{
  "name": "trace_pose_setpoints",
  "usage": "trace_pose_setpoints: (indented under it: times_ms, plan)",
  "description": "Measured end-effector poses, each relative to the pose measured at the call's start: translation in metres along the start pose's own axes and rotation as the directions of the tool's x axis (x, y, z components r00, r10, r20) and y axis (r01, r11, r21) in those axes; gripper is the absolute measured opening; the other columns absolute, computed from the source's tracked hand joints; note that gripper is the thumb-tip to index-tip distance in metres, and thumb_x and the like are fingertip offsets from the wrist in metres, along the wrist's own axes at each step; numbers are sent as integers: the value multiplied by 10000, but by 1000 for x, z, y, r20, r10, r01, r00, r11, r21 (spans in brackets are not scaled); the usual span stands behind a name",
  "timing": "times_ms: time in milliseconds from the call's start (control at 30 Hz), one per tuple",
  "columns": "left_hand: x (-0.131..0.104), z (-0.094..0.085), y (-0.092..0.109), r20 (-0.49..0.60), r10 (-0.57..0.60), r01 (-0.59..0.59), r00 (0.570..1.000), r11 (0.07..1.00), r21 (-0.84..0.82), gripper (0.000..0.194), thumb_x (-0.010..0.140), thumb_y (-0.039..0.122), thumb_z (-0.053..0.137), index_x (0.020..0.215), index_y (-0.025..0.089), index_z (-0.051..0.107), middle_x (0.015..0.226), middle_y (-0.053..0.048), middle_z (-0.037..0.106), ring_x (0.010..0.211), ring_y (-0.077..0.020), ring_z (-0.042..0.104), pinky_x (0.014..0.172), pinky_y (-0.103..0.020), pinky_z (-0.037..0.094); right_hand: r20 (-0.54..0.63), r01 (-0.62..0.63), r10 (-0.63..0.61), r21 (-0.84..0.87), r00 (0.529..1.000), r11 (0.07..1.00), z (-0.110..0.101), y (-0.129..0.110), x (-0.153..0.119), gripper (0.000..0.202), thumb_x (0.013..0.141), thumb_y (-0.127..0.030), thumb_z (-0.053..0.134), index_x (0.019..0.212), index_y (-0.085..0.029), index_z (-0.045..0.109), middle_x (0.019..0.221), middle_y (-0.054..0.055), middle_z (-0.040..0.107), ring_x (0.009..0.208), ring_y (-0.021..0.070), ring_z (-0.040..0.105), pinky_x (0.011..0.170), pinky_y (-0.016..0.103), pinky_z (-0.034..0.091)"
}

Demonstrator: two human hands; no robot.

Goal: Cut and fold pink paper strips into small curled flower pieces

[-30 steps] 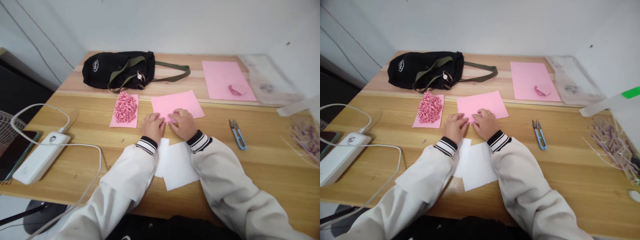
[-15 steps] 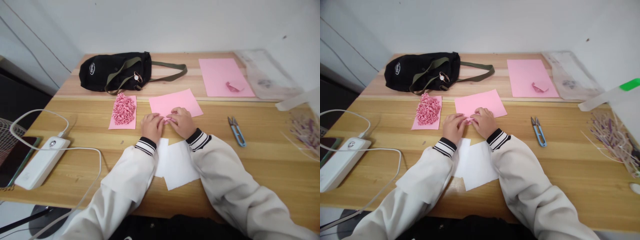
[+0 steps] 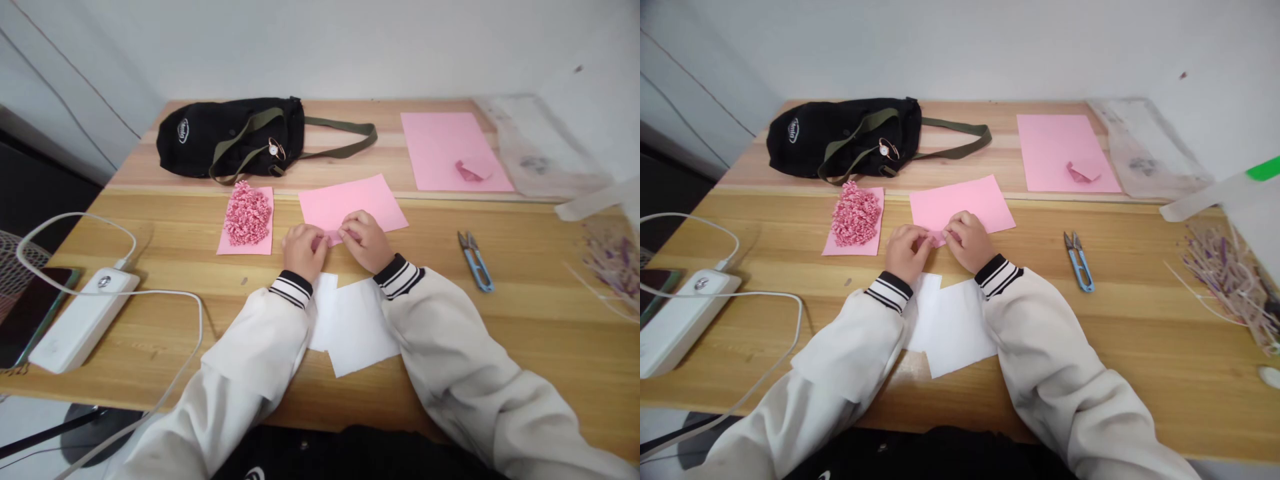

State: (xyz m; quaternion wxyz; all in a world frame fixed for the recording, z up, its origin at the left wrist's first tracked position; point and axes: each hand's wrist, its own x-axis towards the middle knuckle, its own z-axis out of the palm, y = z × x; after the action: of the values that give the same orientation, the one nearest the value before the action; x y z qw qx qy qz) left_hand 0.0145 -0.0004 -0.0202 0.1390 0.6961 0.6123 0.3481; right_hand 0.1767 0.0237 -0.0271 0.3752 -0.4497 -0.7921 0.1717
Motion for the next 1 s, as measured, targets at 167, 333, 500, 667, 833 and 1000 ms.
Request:
trace_pose_setpoints:
  times_ms: [167,333,500,667,833,1000]
  plan:
    - [2,2,-4,-56,-68,56,996,981,-186,110,752,233,577,656,180,575,685,-23,600,711,-169,537,724,-313,422,-36,-68,76,181,996,981,2,0,3,121,810,-231,506,743,-173,588,892,86,576,869,200,564,770,353,473]
    - [1,-3,1,-15,-226,179,974,808,-562,133,709,264,605,631,172,551,637,2,579,645,-132,542,668,-273,439,-113,-148,171,184,979,972,-22,-12,0,152,803,-252,498,696,-175,574,819,65,606,747,168,571,674,308,470]
    - [5,-15,10,199,-222,291,955,555,-779,216,681,312,669,580,155,560,569,10,592,566,-100,539,618,-241,446,-163,-538,513,-294,843,790,-100,-2,-37,86,701,-235,630,766,-179,625,777,100,635,724,232,586,689,381,460]
    - [14,-16,11,343,-279,429,897,365,-826,246,592,339,746,593,143,598,552,5,615,523,-92,543,562,-232,436,-158,-672,780,-627,605,394,-150,18,-78,329,625,-185,688,930,-69,646,838,201,634,844,353,608,703,415,458]
    - [11,-10,3,379,-310,461,872,254,-850,263,563,362,759,559,136,626,520,-4,608,509,-88,520,553,-236,422,-175,-684,868,-693,464,226,-151,22,-77,348,666,-222,630,985,-85,634,832,152,640,829,294,624,660,329,437]
    - [9,-8,3,398,-307,466,865,193,-863,248,542,354,759,553,140,635,505,1,598,486,-83,498,535,-239,411,-163,-751,903,-623,398,219,-152,21,-72,41,654,-197,581,683,-174,600,597,46,532,592,197,533,563,299,363]
